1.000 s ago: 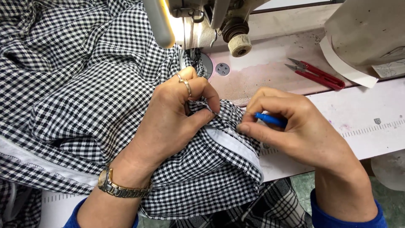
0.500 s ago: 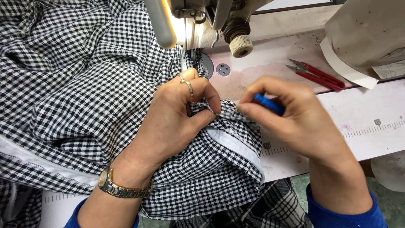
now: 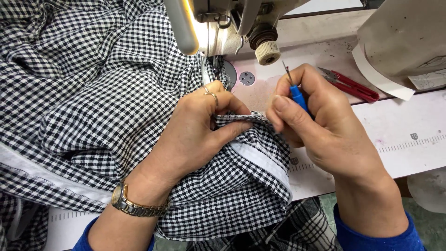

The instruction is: Using a small pick tool to adjust and align a zipper on a checkered garment at a sewing machine station

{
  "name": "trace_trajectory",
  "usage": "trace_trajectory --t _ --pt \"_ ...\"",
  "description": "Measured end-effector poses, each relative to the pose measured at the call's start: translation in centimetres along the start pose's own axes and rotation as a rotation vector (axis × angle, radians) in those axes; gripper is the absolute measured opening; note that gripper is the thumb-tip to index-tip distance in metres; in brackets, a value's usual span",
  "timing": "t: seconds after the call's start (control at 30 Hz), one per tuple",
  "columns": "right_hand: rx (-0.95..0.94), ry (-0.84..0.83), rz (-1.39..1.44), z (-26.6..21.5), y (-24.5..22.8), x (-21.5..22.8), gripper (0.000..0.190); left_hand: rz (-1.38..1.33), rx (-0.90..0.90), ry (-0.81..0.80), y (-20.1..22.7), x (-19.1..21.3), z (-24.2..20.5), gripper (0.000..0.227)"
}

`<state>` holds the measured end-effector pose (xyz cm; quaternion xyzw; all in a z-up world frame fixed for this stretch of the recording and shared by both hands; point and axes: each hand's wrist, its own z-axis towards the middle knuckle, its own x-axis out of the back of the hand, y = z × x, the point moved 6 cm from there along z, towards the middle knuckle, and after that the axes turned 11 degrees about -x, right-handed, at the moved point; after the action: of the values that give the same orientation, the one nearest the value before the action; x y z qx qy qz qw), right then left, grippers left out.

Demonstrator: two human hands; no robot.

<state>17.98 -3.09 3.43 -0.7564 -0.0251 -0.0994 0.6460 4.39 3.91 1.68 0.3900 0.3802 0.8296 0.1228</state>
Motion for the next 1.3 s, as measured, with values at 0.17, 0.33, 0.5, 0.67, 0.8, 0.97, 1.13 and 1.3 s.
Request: trace_trajectory --t 0.17,0.33,0.5,0.67,0.8,0.97,1.13,1.3 --pt "-0.008 -0.033 0.066 0.1 0.3 0.2 0.013 -0.03 0.018 -0.038 -0.2 -0.2 -0.1 0.012" --pt "-0.037 0.041 -0.192 0.4 0.2 2.1 0.007 -0.118 0.102 -0.058 -0.2 0.1 -0.2 0.016" --pt "0.087 -0.048 -0.654 0.6 -1.3 1.9 0.009 -0.119 0.066 -0.041 -0.3 0.0 -0.2 0.014" --pt "0.137 -0.035 -0.585 1.0 -1.4 1.2 0.017 -0.121 0.089 -0.08 -0.3 -0.2 -0.2 0.014" --pt "0.236 0.073 -0.434 1.6 -0.5 1.2 0.006 -0.237 0.31 -0.248 -0.5 -1.1 -0.8 0.011" --pt "0.124 0.332 -0.163 1.8 -0.3 4.6 0.017 -0.275 0.26 -0.13 -1.4 -1.0 -0.7 0.01" --pt "0.112 0.458 -0.002 1.5 1.7 7.8 0.019 -0.253 0.29 -0.069 -1.4 -0.3 -0.5 0.015" --pt "-0.007 0.585 0.224 -0.2 1.9 9.3 0.017 -0.212 0.381 -0.101 -1.4 -0.4 -0.6 0.018"
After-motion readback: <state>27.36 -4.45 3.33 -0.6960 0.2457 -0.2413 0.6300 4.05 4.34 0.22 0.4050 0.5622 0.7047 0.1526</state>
